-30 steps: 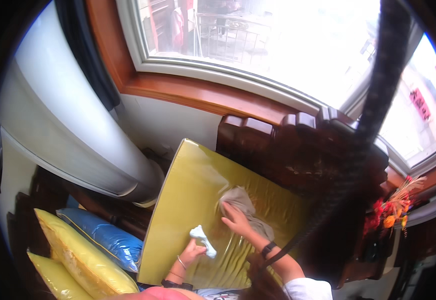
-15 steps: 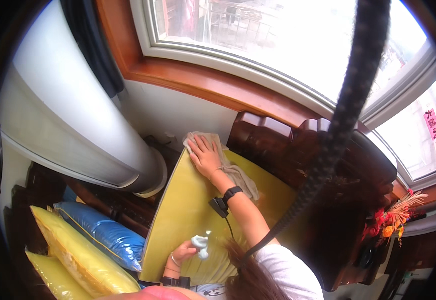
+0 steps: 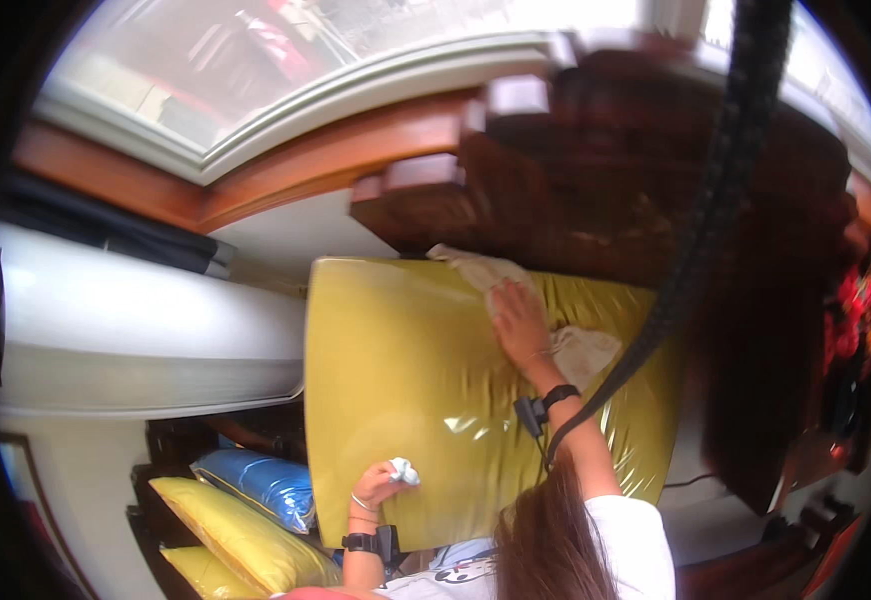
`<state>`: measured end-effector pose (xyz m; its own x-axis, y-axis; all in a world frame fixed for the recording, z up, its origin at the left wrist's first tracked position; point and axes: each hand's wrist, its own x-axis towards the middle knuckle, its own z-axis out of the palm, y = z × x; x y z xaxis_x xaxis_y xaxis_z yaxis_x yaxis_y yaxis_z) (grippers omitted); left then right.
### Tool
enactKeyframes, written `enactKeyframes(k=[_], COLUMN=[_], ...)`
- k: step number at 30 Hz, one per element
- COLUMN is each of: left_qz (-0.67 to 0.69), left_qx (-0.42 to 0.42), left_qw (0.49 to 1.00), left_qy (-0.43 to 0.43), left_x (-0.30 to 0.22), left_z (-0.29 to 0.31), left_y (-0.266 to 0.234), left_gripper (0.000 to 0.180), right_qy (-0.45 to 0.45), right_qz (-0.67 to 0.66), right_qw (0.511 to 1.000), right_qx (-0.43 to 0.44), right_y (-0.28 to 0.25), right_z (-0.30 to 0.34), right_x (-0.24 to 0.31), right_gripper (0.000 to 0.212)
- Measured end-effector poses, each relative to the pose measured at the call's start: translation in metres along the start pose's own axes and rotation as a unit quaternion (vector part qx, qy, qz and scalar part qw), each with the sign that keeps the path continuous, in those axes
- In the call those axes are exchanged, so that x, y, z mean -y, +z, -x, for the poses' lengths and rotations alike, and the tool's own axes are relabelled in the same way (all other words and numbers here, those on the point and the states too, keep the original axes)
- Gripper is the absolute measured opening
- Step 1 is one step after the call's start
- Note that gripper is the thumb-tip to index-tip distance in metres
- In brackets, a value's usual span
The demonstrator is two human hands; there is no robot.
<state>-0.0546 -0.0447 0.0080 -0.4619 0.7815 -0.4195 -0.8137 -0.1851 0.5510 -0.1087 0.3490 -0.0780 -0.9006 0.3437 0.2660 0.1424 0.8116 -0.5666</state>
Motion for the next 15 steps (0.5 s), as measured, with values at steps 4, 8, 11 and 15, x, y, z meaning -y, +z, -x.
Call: enactKeyframes(k=[4, 8, 11, 15], left_qz=[-0.053, -0.031, -0.053, -0.068], left_qx=[-0.026, -0.121, -0.08, -0.08], left_qw=[0.997, 0.991, 0.994, 0.99], left_qy=[0.039, 0.048, 0.054, 0.092], left_x=[-0.005, -0.005, 0.006, 0.007], left_z=[0.015, 0.033, 0.018, 0.023], left_y=[-0.009, 0.002, -0.006, 0.003], left_gripper=[0.018, 0.021, 0.019, 0.027], right_qy=[0.105, 0.137, 0.246, 0.372], right_qz=[0.091, 0.142, 0.254, 0.223], right_qw=[0.986, 0.978, 0.933, 0.899], right_qx=[-0.091, -0.069, -0.069, -0.057], right_y=[-0.011, -0.039, -0.057, -0.083], right_z=[0.055, 0.123, 0.179, 0.275], right_x=[-0.111, -0.227, -0.324, -0.393], right_gripper=[0.045, 0.044, 0.046, 0.049])
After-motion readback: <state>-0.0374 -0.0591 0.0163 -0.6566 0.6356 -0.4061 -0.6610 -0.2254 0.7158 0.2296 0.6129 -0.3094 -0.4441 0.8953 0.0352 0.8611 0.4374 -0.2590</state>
